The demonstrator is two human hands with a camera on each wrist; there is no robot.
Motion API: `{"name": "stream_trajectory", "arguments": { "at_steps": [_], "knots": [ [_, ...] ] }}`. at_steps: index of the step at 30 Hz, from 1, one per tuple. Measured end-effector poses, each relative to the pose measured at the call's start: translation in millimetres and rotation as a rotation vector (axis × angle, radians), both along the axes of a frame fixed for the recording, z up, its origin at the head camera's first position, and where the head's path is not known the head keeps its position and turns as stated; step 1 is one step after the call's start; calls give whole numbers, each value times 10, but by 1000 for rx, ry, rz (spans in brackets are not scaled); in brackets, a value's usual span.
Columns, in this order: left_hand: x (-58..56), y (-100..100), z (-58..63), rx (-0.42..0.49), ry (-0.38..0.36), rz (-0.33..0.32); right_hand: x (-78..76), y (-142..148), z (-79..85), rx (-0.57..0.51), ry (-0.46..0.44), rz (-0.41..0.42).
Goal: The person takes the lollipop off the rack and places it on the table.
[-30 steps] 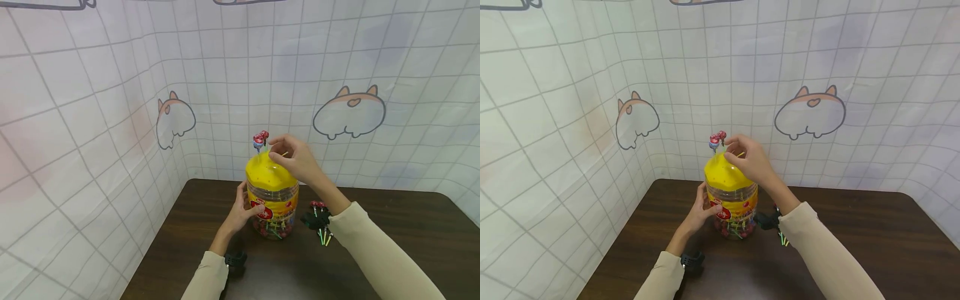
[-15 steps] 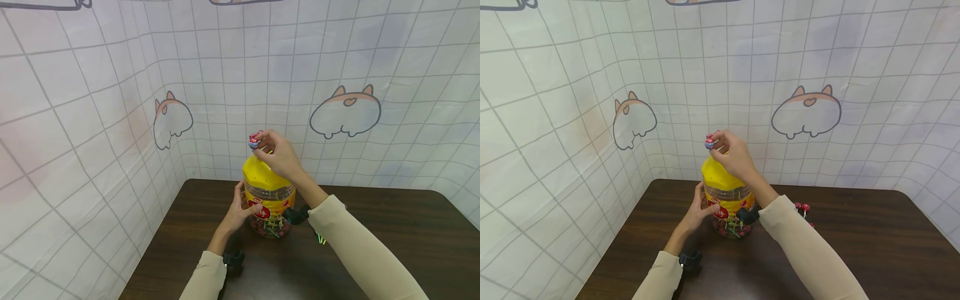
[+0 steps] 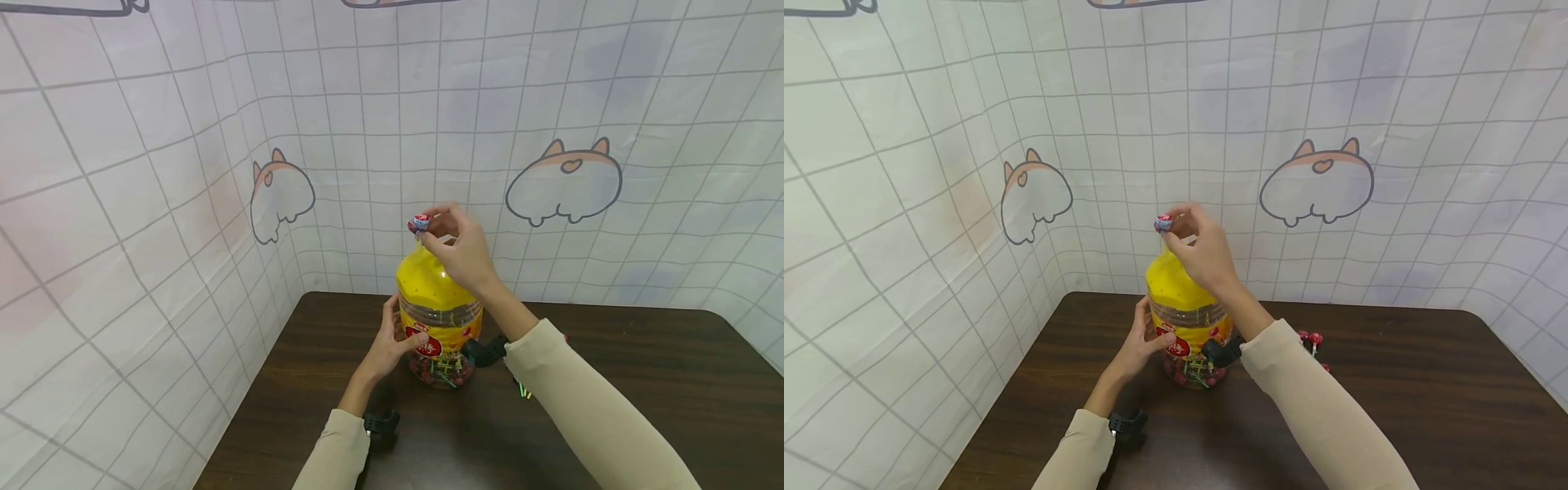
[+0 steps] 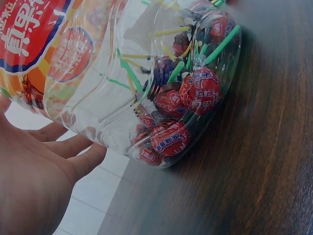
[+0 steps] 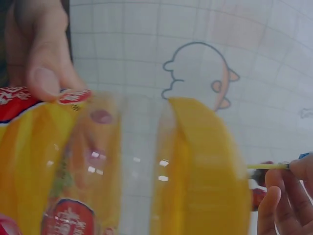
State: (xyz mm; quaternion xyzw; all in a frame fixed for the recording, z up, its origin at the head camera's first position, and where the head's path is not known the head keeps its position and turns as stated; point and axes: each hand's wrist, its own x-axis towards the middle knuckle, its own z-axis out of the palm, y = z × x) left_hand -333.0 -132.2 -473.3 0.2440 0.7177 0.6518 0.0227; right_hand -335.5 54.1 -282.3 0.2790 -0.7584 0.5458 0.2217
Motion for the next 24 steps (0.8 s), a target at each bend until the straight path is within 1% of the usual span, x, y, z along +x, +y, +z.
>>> {"name": "stream_trajectory", "arguments": {
  "at_steps": [5,8,11,17,24],
  "knots": [
    [-17,-5,-18,6,6,-2,61,118,65,-16,22,9],
    [-20,-11,-21,11,8,-6,95,209,53,-4,13,3],
    [-15,-17,-16,12,5,-8,128,307,5,3,2,-4],
    [-23,-10,-21,16,5,-13,210,523,-110,-16,-37,9],
    [-3,-2,-15,17,3,-12,282,761,-245,-20,-39,6]
  ]
}}
